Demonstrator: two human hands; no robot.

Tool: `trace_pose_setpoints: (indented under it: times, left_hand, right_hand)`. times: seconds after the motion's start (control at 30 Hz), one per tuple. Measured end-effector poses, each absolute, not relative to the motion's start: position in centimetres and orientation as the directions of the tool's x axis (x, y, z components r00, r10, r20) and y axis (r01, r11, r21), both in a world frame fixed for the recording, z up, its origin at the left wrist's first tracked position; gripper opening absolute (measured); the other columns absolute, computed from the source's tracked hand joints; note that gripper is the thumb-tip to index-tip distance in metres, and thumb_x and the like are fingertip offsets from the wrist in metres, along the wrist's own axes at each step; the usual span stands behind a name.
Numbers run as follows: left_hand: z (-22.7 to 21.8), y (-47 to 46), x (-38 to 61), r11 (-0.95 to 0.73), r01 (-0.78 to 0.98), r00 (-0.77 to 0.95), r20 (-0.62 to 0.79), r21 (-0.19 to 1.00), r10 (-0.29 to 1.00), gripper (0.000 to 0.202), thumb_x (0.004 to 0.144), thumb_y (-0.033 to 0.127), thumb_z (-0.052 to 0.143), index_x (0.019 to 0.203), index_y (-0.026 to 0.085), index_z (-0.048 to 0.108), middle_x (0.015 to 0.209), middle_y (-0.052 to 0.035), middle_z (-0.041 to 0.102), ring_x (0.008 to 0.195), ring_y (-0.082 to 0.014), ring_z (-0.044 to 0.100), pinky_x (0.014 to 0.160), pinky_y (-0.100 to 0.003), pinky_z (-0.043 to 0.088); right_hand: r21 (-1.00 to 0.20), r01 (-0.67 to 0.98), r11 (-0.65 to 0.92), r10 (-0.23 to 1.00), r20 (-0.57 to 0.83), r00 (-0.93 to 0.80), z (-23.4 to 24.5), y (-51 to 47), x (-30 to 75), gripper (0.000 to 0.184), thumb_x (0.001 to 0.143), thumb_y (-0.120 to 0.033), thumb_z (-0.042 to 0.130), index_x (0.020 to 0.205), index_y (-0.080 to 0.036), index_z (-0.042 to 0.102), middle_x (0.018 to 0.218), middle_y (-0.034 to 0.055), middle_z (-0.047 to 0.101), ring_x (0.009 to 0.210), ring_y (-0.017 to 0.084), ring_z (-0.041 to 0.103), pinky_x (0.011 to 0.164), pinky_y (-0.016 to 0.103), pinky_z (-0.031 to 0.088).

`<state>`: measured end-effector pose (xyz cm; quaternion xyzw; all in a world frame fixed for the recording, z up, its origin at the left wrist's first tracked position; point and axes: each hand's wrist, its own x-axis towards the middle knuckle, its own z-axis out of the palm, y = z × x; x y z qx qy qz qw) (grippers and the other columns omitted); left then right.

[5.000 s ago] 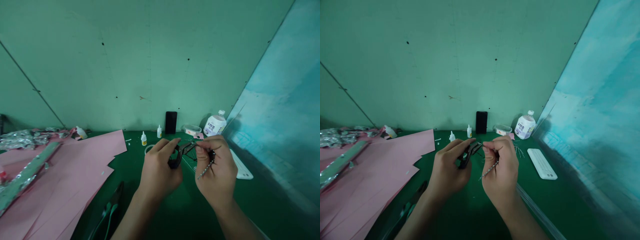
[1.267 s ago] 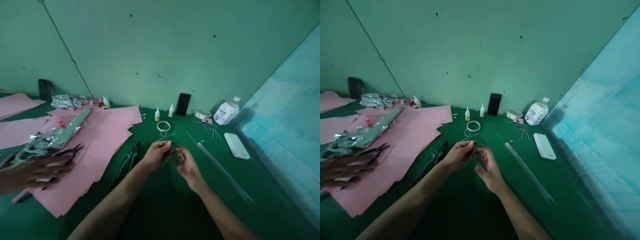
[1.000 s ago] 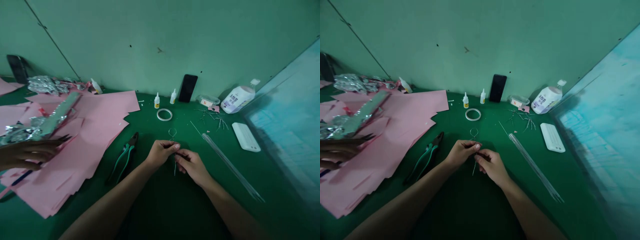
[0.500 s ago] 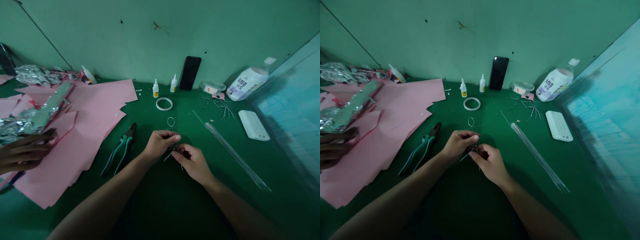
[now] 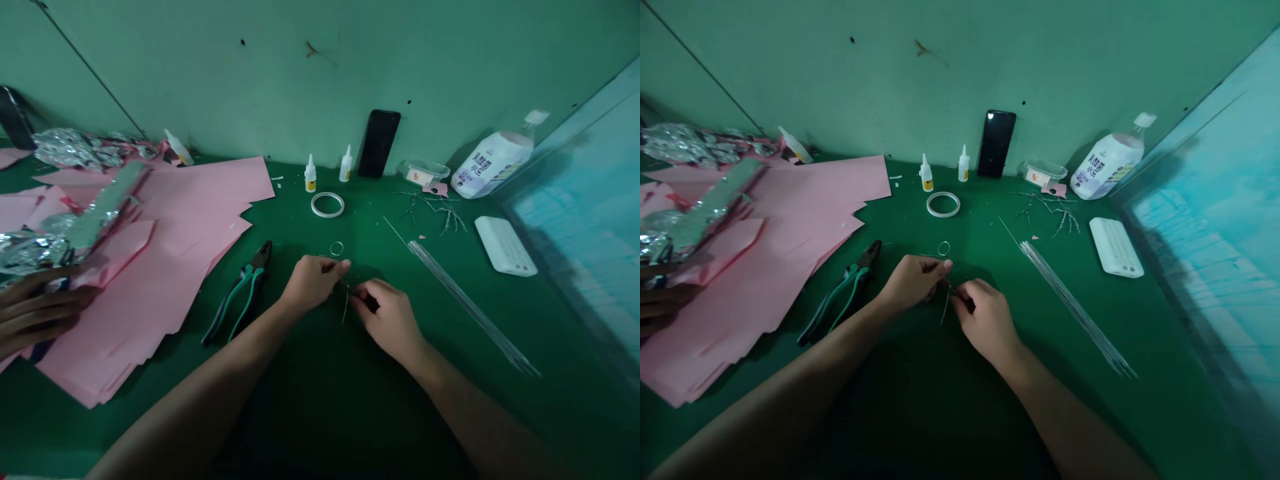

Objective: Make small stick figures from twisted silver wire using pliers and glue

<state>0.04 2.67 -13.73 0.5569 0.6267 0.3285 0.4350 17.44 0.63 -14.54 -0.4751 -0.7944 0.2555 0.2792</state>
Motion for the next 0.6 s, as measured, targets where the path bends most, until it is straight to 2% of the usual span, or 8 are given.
trace_pose_setpoints:
  times: [0.1,0.13,0.2,0.27,0.33,0.4,0.5,0.6]
  left_hand:
    - [-12.6,2.6,-1.3,0.062,0.784,-0.021,-0.073,0.618,0.997,0.056,0.085,0.049,0.057,0.039,0.019,0.047,0.040,0.0018,0.034,0.041,-0.0103,0.030,0.047,-0.029,0.019]
    - [-12.2,2.5,-1.8,0.038,0.839,-0.026,-0.030,0.543,0.999,0.056,0.084,0.048,0.058,0.038,0.019,0.044,0.040,0.0018,0.032,0.041,-0.0105,0.028,0.048,-0.029,0.018]
    - [-11.6,2.5,-2.7,0.018,0.888,-0.061,0.079,0.460,0.995,0.051,0.085,0.047,0.057,0.043,0.019,0.048,0.043,0.0012,0.036,0.043,-0.0113,0.031,0.049,-0.029,0.020]
    - [-11.5,2.7,-3.4,-0.014,0.901,-0.086,0.209,0.434,0.974,0.039,0.087,0.043,0.055,0.058,0.018,0.061,0.053,-0.0015,0.051,0.051,-0.0138,0.043,0.053,-0.028,0.028]
    - [-11.9,3.0,-3.8,-0.109,0.899,-0.025,0.298,0.425,0.954,0.024,0.089,0.035,0.055,0.085,0.017,0.071,0.078,-0.0068,0.065,0.071,-0.0188,0.056,0.065,-0.030,0.039]
    - [-12.8,3.3,-3.8,-0.228,0.886,0.101,0.311,0.404,0.945,0.027,0.090,0.028,0.055,0.109,0.016,0.070,0.101,-0.0105,0.067,0.092,-0.0232,0.058,0.081,-0.035,0.043]
    - [-14.1,3.7,-3.3,-0.286,0.883,0.217,0.215,0.373,0.952,0.027,0.092,0.024,0.053,0.110,0.020,0.072,0.100,-0.0089,0.067,0.095,-0.0236,0.057,0.086,-0.038,0.044]
    - [-14.8,3.7,-2.8,-0.263,0.896,0.223,0.151,0.357,0.963,0.025,0.092,0.024,0.052,0.104,0.023,0.074,0.095,-0.0071,0.066,0.092,-0.0231,0.058,0.084,-0.039,0.045]
  right_hand:
    - [-0.542,0.730,0.416,0.901,0.137,-0.412,-14.6,0.4,17.5,0.019,0.090,-0.034,0.057,0.086,-0.017,0.063,0.083,0.0055,0.065,0.069,0.017,0.060,0.056,0.030,0.042]
    - [-0.523,0.745,0.414,0.899,0.107,-0.424,-14.6,0.4,17.5,0.021,0.091,-0.036,0.056,0.092,-0.017,0.063,0.083,0.0051,0.065,0.067,0.017,0.060,0.054,0.029,0.042]
    - [-0.520,0.746,0.416,0.892,0.071,-0.447,-14.4,0.3,17.6,0.024,0.092,-0.036,0.054,0.102,-0.017,0.063,0.082,0.0041,0.065,0.065,0.016,0.060,0.053,0.028,0.041]
    - [-0.520,0.734,0.438,0.884,0.101,-0.456,-14.3,0.4,17.7,0.025,0.092,-0.032,0.052,0.107,-0.016,0.062,0.085,0.0050,0.065,0.067,0.016,0.061,0.053,0.028,0.043]
    - [-0.506,0.709,0.492,0.860,0.157,-0.485,-14.4,0.5,17.8,0.024,0.093,-0.031,0.051,0.107,-0.016,0.063,0.093,0.0074,0.065,0.076,0.018,0.063,0.057,0.029,0.046]
    - [-0.467,0.687,0.557,0.821,0.183,-0.541,-14.6,0.5,17.7,0.023,0.093,-0.030,0.051,0.106,-0.017,0.065,0.097,0.0081,0.066,0.084,0.020,0.063,0.063,0.031,0.049]
    - [-0.425,0.678,0.600,0.787,0.159,-0.596,-15.0,0.6,17.6,0.021,0.093,-0.027,0.052,0.105,-0.018,0.066,0.094,0.0073,0.068,0.083,0.021,0.063,0.069,0.035,0.050]
    - [-0.495,0.664,0.560,0.807,0.145,-0.573,-15.1,0.6,17.6,0.019,0.094,-0.028,0.050,0.100,-0.018,0.066,0.091,0.0067,0.067,0.082,0.020,0.062,0.069,0.034,0.050]
